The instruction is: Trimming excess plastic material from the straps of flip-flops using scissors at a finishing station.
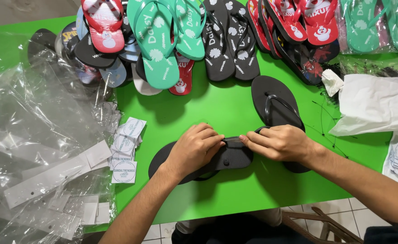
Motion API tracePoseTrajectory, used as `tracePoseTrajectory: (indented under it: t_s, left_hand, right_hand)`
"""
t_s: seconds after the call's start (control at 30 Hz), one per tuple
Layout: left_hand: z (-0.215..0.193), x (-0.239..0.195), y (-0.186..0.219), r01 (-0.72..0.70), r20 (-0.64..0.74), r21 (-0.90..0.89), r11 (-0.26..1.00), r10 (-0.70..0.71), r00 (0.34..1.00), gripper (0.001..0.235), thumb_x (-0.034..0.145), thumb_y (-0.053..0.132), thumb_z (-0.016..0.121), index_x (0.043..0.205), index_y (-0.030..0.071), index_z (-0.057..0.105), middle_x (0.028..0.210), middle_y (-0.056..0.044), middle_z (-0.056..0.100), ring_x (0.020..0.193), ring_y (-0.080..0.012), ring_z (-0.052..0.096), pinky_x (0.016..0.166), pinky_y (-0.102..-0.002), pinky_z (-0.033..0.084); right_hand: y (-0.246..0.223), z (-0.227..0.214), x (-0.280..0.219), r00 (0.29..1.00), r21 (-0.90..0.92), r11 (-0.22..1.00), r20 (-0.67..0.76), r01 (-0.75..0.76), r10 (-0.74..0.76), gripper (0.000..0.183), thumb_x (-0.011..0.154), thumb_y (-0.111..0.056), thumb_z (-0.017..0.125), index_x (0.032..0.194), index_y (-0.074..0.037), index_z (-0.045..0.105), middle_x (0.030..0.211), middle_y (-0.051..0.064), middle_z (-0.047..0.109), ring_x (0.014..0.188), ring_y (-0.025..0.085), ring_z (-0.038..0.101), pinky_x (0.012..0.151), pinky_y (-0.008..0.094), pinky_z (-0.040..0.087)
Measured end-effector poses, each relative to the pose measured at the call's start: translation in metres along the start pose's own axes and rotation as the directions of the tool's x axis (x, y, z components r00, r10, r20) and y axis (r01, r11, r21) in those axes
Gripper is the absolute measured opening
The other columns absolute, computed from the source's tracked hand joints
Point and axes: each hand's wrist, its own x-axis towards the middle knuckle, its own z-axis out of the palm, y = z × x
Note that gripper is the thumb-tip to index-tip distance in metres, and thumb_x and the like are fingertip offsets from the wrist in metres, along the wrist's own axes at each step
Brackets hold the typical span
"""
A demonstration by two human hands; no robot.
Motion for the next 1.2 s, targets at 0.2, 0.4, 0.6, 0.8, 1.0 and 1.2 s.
tracePoseTrajectory:
  t_s: [0.2, 0.4, 0.6, 0.8, 1.0, 1.2]
  left_hand:
    - [-0.008, 0.006, 0.008, -0.071, -0.028, 0.187, 0.980, 0.078, 0.997, 0.014, 0.095, 0.018, 0.069, 0.107, 0.011, 0.071, 0.095, -0.002, 0.069, 0.091, -0.0220, 0.067, 0.079, -0.034, 0.054]
    - [-0.026, 0.015, 0.028, -0.024, -0.035, 0.216, 0.976, 0.032, 0.999, 0.034, 0.100, 0.031, 0.063, 0.123, 0.007, 0.065, 0.111, -0.008, 0.066, 0.100, -0.0252, 0.067, 0.082, -0.037, 0.054]
    - [-0.058, 0.021, 0.041, 0.044, 0.232, 0.192, 0.980, -0.089, 0.969, 0.074, 0.077, 0.064, 0.075, 0.120, 0.005, 0.063, 0.116, -0.012, 0.064, 0.112, -0.0313, 0.062, 0.094, -0.046, 0.050]
    - [-0.055, 0.020, 0.039, 0.064, 0.406, 0.222, 0.973, -0.152, 0.901, 0.097, 0.061, 0.057, 0.086, 0.137, 0.008, 0.053, 0.120, -0.011, 0.061, 0.118, -0.0309, 0.059, 0.100, -0.047, 0.048]
    - [-0.045, 0.009, 0.030, 0.157, 0.308, 0.102, 0.982, -0.181, 0.934, 0.094, 0.063, 0.045, 0.089, 0.140, 0.007, 0.052, 0.117, -0.012, 0.064, 0.113, -0.0307, 0.064, 0.093, -0.043, 0.053]
    - [-0.054, 0.018, 0.036, 0.108, 0.148, 0.044, 0.993, -0.113, 0.982, 0.092, 0.068, 0.049, 0.086, 0.143, 0.008, 0.052, 0.123, -0.011, 0.064, 0.110, -0.0286, 0.067, 0.090, -0.040, 0.055]
  right_hand:
    - [0.017, -0.024, 0.010, 0.925, 0.312, 0.894, -0.096, -0.322, 0.367, 0.012, 0.093, -0.004, 0.067, 0.102, -0.004, 0.075, 0.102, 0.011, 0.076, 0.072, 0.026, 0.071, 0.065, 0.035, 0.058]
    - [0.027, -0.016, 0.017, 0.723, 0.408, 0.765, -0.293, -0.498, 0.626, 0.020, 0.080, 0.008, 0.089, 0.085, -0.005, 0.075, 0.084, 0.006, 0.077, 0.070, 0.020, 0.074, 0.068, 0.028, 0.057]
    - [0.028, 0.011, 0.003, 0.701, 0.445, 0.748, -0.306, -0.493, 0.644, 0.023, 0.079, 0.011, 0.085, 0.082, -0.005, 0.069, 0.081, 0.007, 0.076, 0.073, 0.027, 0.074, 0.067, 0.029, 0.056]
    - [0.021, 0.007, 0.005, 0.720, 0.345, 0.794, -0.344, -0.501, 0.603, 0.025, 0.080, 0.009, 0.084, 0.079, -0.008, 0.067, 0.077, 0.002, 0.074, 0.069, 0.022, 0.073, 0.066, 0.026, 0.055]
    - [0.016, 0.006, -0.003, 0.728, 0.375, 0.788, -0.323, -0.489, 0.605, 0.022, 0.079, 0.010, 0.085, 0.081, -0.007, 0.071, 0.080, 0.005, 0.076, 0.070, 0.023, 0.074, 0.066, 0.027, 0.055]
    - [0.017, -0.002, -0.001, 0.681, 0.414, 0.740, -0.312, -0.530, 0.662, 0.019, 0.078, 0.006, 0.087, 0.083, -0.008, 0.075, 0.083, 0.004, 0.078, 0.071, 0.022, 0.074, 0.068, 0.026, 0.056]
